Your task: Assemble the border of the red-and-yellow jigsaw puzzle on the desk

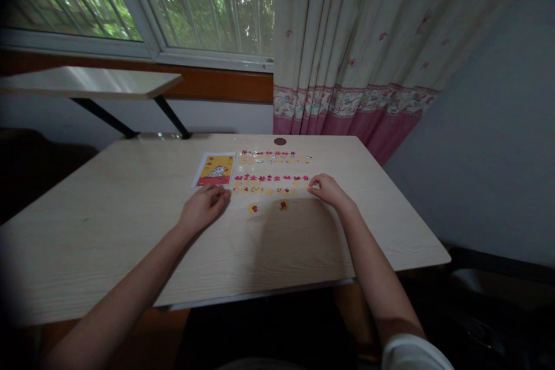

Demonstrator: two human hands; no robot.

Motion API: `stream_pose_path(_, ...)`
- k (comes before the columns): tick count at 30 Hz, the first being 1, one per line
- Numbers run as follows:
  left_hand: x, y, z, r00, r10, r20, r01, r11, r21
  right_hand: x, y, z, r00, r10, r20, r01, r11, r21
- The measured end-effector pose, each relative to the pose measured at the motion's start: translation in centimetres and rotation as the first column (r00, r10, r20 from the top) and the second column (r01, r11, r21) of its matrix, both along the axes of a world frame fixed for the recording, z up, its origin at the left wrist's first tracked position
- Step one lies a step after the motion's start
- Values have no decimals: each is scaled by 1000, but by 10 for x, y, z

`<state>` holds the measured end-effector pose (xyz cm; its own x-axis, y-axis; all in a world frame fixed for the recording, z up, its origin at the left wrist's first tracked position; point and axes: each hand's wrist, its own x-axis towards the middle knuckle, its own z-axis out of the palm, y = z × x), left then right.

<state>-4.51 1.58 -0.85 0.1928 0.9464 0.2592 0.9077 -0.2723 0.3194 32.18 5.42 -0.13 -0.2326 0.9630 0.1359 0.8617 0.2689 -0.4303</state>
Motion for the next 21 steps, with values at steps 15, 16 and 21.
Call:
stream_pose_path(15, 25, -9, 17, 960, -230, 160, 238, 970, -38, -65, -14, -1, 823, 75, -563, -76, 997, 23)
stream_pose_path(16, 29, -9, 18, 949, -252, 189, 265, 963, -44, -73, -16, -3, 776, 55, -629, -82, 997, -14)
stream_pose_path(21, 56, -4, 18, 867, -265, 423, 336, 936, -102, -103, -26, -11, 580, -64, -812, -144, 973, -179)
